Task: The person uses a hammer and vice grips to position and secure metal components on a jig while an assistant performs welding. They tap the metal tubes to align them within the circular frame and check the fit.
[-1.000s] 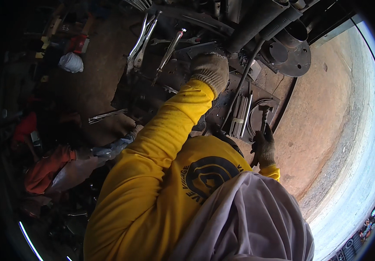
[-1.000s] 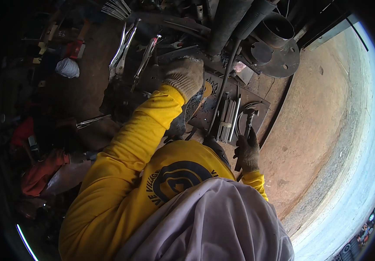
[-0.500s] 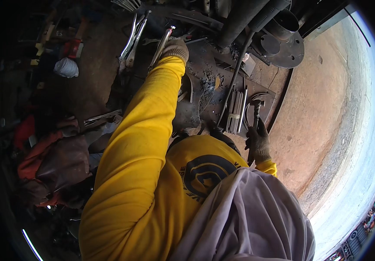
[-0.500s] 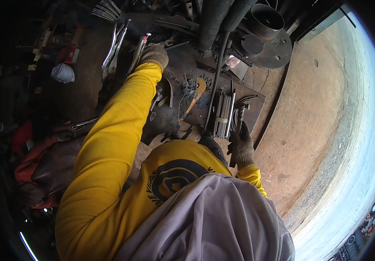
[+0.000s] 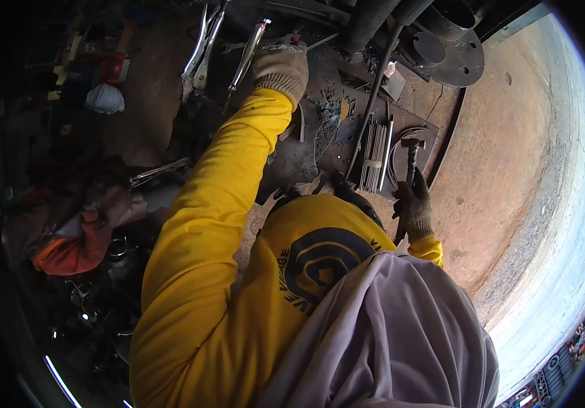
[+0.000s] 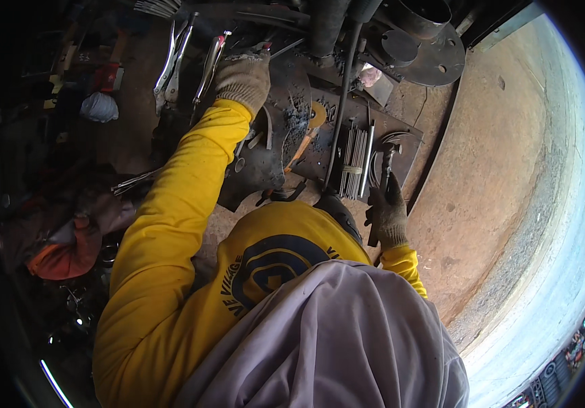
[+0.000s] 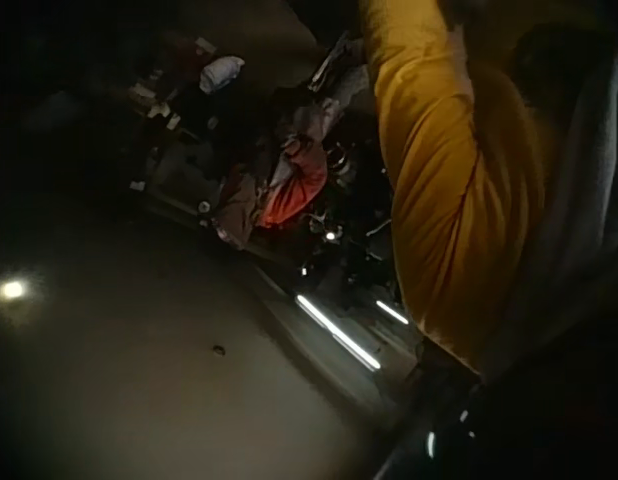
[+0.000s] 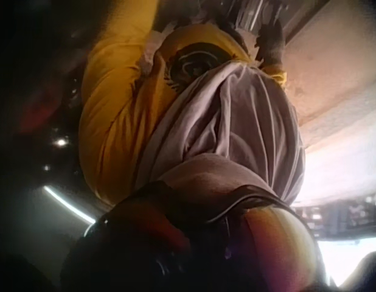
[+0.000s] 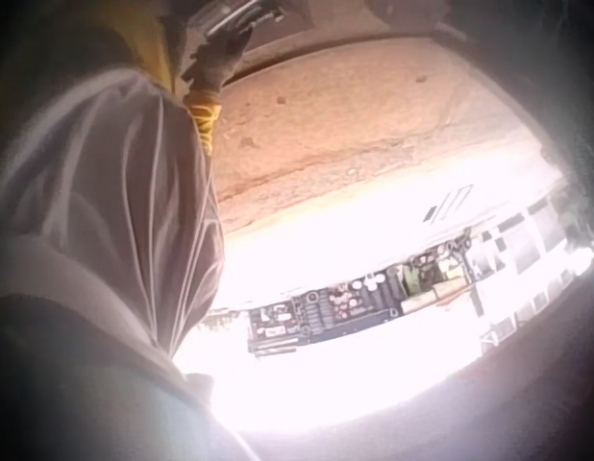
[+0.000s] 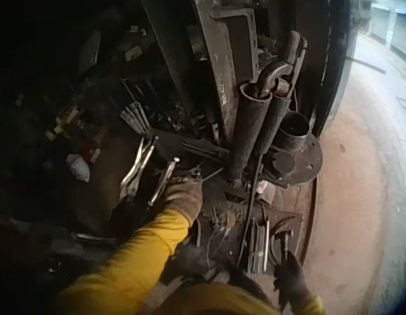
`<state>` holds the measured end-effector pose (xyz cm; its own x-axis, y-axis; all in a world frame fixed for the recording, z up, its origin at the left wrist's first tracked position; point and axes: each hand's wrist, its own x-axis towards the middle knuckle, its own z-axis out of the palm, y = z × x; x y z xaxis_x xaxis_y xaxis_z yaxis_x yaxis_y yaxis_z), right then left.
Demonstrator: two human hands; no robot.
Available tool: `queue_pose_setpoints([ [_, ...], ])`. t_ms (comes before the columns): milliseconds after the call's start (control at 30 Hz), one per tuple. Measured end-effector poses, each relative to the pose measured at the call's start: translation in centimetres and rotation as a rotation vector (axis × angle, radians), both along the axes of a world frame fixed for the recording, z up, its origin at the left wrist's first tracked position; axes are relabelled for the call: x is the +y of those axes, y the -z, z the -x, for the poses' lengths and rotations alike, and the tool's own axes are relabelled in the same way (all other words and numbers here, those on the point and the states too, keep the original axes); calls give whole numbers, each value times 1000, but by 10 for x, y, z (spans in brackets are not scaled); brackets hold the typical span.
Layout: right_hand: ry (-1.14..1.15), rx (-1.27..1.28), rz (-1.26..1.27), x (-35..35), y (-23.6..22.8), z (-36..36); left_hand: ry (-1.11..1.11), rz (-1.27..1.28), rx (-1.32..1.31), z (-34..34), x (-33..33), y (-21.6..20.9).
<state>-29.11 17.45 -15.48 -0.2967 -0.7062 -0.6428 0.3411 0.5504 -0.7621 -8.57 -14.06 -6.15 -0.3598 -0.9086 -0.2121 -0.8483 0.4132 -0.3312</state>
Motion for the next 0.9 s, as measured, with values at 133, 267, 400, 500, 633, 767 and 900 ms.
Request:
queue_pose_setpoints([
  [133,-67,3,-11,-14,-7,-6,-145,-180,195,-7,29,-44],
  [267,-113,138,102,-12,-12,-11,-62,-435,393,3,70,-72],
  [400,-136,256,491,-9,-30,-18,-56,-618,711,-26,108,-66],
  [500,-218,444,721,-29,-58,-29,-268,-922,880,-34,126,-72],
  [633,-400,945,1010,-72,-106,-48,103,-805,1067,-39,147,-59],
  [767,-594,1005,1073,-80,-115,-60,455,-839,1337,-48,152,-31],
  [900,-657,1017,1166,-89,-137,-51,-571,-975,2024,-51,183,-30],
])
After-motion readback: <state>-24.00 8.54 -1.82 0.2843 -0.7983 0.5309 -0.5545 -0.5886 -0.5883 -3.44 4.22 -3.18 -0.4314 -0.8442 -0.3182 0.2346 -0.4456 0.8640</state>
